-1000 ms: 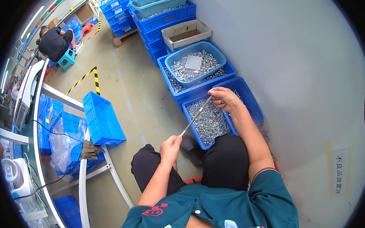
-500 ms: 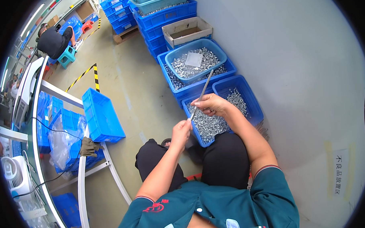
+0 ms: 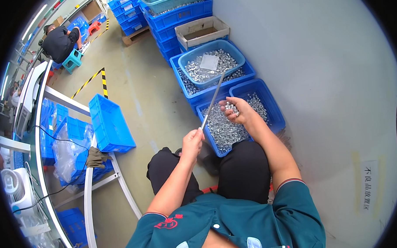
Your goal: Assembling small metal nuts or components onto a thin metal rod in a manufacturing environment.
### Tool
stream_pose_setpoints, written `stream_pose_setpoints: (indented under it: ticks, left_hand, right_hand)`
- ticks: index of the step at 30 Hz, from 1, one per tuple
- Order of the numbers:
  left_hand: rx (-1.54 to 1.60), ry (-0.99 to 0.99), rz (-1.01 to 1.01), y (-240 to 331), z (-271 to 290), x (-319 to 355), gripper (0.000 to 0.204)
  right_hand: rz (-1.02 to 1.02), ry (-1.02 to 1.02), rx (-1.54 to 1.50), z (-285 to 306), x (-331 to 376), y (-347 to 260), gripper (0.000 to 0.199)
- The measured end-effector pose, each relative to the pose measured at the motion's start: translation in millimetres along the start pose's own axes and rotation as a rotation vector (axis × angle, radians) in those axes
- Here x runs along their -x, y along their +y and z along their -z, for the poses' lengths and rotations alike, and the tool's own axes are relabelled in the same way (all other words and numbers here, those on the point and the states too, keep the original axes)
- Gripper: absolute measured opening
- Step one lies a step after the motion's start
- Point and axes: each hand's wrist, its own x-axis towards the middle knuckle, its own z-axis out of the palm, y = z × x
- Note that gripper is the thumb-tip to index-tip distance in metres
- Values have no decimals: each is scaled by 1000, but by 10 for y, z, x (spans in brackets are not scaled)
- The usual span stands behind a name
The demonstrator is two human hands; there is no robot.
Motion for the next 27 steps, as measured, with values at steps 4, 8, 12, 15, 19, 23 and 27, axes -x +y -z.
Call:
stream_pose_setpoints:
  ticks: [4,8,12,15,19,23,27]
  left_hand:
    - [-57,32,-25,23,61,246,33]
    - [-97,73,-81,-125,164,362,32]
    - [-71,58,-119,-230,204,357,31]
    - [-129,74,-55,-222,221,387,34]
    - [-184,95,-100,-350,316,370,34]
    - [-253,120,-149,-397,361,357,34]
    - [-258,118,-154,-404,370,344,34]
  right_hand:
    - [7,14,7,74,-52,-22,21]
    - [48,-131,-23,83,-39,-16,20]
    - [117,-183,-67,32,-7,-9,21]
    - [120,-257,-146,66,-20,-39,21]
    - [179,-290,-128,34,-25,-38,23]
    - [210,-240,-53,-46,-24,-22,22]
    - [232,-263,-67,-51,-3,-32,19]
